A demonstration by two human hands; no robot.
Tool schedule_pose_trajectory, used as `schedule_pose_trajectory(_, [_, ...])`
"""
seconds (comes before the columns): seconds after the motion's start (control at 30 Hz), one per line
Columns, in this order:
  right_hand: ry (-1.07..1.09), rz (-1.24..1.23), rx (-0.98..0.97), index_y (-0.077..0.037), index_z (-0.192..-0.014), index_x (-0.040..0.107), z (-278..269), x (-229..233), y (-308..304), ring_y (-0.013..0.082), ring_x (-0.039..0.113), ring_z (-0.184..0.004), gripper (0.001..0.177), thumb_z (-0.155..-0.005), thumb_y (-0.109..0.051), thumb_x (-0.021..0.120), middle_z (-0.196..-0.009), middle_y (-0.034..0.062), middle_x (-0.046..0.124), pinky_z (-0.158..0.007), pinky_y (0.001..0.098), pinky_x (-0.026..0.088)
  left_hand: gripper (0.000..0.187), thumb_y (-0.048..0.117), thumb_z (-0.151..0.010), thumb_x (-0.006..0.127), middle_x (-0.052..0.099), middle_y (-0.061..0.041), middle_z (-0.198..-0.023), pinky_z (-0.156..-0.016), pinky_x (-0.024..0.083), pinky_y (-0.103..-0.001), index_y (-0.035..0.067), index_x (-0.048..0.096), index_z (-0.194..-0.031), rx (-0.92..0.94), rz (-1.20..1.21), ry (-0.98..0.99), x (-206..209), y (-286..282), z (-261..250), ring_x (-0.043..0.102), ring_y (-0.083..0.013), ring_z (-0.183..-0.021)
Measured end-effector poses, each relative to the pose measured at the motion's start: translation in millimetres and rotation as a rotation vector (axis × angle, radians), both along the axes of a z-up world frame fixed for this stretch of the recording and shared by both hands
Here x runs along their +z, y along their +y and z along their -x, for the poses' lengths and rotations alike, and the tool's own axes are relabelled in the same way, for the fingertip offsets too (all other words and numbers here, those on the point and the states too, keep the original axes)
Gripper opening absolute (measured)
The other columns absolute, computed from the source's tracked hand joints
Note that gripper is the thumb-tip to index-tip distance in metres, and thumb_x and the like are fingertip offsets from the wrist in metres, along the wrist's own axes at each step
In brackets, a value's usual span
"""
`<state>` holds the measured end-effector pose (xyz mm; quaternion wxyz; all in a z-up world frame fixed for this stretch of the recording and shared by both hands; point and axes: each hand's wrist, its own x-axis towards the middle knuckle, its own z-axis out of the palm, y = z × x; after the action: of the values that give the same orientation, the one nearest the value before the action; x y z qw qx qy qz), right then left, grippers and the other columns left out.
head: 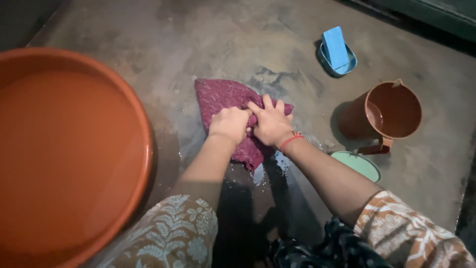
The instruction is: Washing and scrubbing a purple mat on the floor using water, soap, and a brush.
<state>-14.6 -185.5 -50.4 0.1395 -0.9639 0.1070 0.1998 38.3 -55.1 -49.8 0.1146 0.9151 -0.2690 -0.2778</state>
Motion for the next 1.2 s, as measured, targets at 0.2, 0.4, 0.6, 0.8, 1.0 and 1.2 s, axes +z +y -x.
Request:
schedule_pose_trajectory(0.2, [-0.036, 0.03, -0.051, -0.036, -0.145, 0.048, -8, -19, -3, 0.0477, 0.033, -0.138, 0.068, -0.081, -0.025, 0.071, -0.158, 0.0102, 0.031, -0.097, 0.0775, 0.039, 0.031, 0.014, -0.095, 0.061, 0.071, -0.016, -0.116, -0.086, 0.059, -0.055, 0.015, 0.066, -0.125, -0.068, 0.024, -0.275, -42, -7, 2, 0.072, -0.0373, -0.104])
schedule_pose_trajectory(0.4, [-0.006, 0.018, -0.077, -0.037, -0.144, 0.048, -10, -7, -3, 0.0461, 0.033, -0.139, 0.069, -0.081, -0.023, 0.071, -0.158, 0.0102, 0.031, -0.098, 0.075, 0.041, 0.031, 0.014, -0.098, 0.055, 0.067, -0.017, -0.123, -0.086, 0.061, -0.052, 0.016, 0.065, -0.127, -0.061, 0.029, -0.268, -35, -12, -2, 0.072, -0.0385, -0.104])
schedule_pose_trajectory(0.6, [-0.238, 0.075, 0.071, -0.035, -0.142, 0.053, 26, -21, -3, 0.0504, 0.032, -0.136, 0.061, -0.084, -0.022, 0.069, -0.156, 0.0189, 0.031, -0.096, 0.0712, 0.04, 0.052, 0.015, -0.1, 0.051, 0.047, -0.021, -0.151, -0.108, 0.043, -0.063, 0.024, 0.045, -0.15, -0.069, -0.054, -0.243, -27, 8, 23, 0.067, -0.0413, -0.115])
schedule_pose_trajectory(0.8, [-0.23, 0.093, 0.159, -0.035, -0.147, 0.048, 58, -13, 0, 0.0489, 0.034, -0.138, 0.069, -0.081, -0.036, 0.069, -0.161, 0.0194, 0.027, -0.099, 0.0687, 0.04, 0.072, 0.03, -0.093, 0.069, 0.011, 0.004, -0.172, -0.123, 0.03, -0.052, 0.041, 0.034, -0.155, 0.018, -0.099, 0.09, -7, 29, 46, 0.005, -0.0476, -0.156])
schedule_pose_trajectory(1.0, [-0.092, 0.072, 0.212, -0.042, -0.153, 0.038, 78, 0, 3, 0.0512, 0.022, -0.145, 0.075, -0.085, -0.057, 0.065, -0.165, 0.013, 0.017, -0.106, 0.0721, 0.033, 0.077, 0.029, -0.092, 0.073, 0.002, 0.007, -0.174, -0.125, 0.019, -0.054, 0.04, 0.031, -0.156, 0.0, -0.125, 0.192, 23, 38, 69, -0.014, -0.0425, -0.158])
schedule_pose_trajectory(1.2, [0.043, 0.073, 0.179, -0.048, -0.155, 0.032, 72, 9, 7, 0.0499, 0.015, -0.15, 0.076, -0.087, -0.058, 0.064, -0.168, 0.0102, 0.011, -0.107, 0.0747, 0.033, 0.077, 0.037, -0.093, 0.075, 0.01, -0.01, -0.17, -0.131, 0.005, -0.054, 0.03, 0.035, -0.158, -0.192, -0.166, 0.007, -32, 35, 60, 0.007, -0.0361, -0.157])
